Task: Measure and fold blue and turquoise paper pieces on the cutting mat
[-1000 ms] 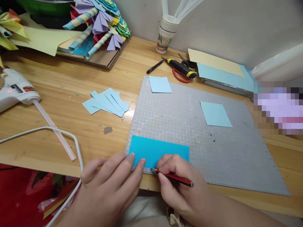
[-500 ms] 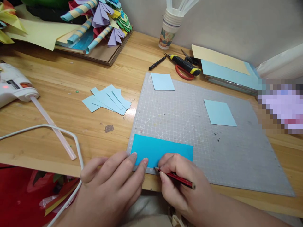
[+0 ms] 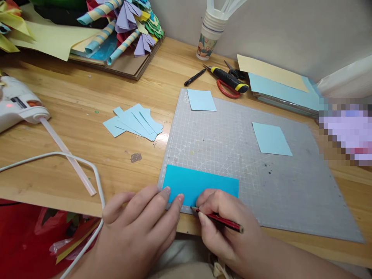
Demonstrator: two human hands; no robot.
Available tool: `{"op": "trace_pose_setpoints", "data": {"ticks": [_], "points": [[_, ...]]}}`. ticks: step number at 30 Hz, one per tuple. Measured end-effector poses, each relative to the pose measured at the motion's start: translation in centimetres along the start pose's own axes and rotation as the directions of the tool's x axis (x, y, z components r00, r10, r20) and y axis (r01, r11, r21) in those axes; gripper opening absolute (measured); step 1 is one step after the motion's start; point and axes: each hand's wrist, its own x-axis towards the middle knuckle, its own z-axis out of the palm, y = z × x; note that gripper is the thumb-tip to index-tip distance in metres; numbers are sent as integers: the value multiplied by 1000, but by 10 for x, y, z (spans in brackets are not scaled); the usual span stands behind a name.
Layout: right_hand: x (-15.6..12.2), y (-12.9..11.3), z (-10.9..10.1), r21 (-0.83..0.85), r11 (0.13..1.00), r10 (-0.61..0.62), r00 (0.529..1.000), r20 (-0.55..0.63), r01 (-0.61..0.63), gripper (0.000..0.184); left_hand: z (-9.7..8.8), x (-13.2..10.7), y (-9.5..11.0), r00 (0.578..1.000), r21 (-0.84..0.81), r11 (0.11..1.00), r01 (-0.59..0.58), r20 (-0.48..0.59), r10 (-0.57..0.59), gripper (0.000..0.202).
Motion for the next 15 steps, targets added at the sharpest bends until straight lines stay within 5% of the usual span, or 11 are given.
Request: {"op": "trace_pose_setpoints", "data": {"ticks": [8,13,15], "points": [[-2,3,2,80,996,45,999,7,-46,16,-3,5,-1,1000,-6,1000,-14,-21,14,19],[-7,3,-3,414,910,136,943,-304,2,13,-5,3,5,998,-30,999,39,-43,-40,20],[-3,3,-9,447,894,139,943,-303,12,17,-3,-1,9,994,-28,996,88,-62,-90,21]]}}
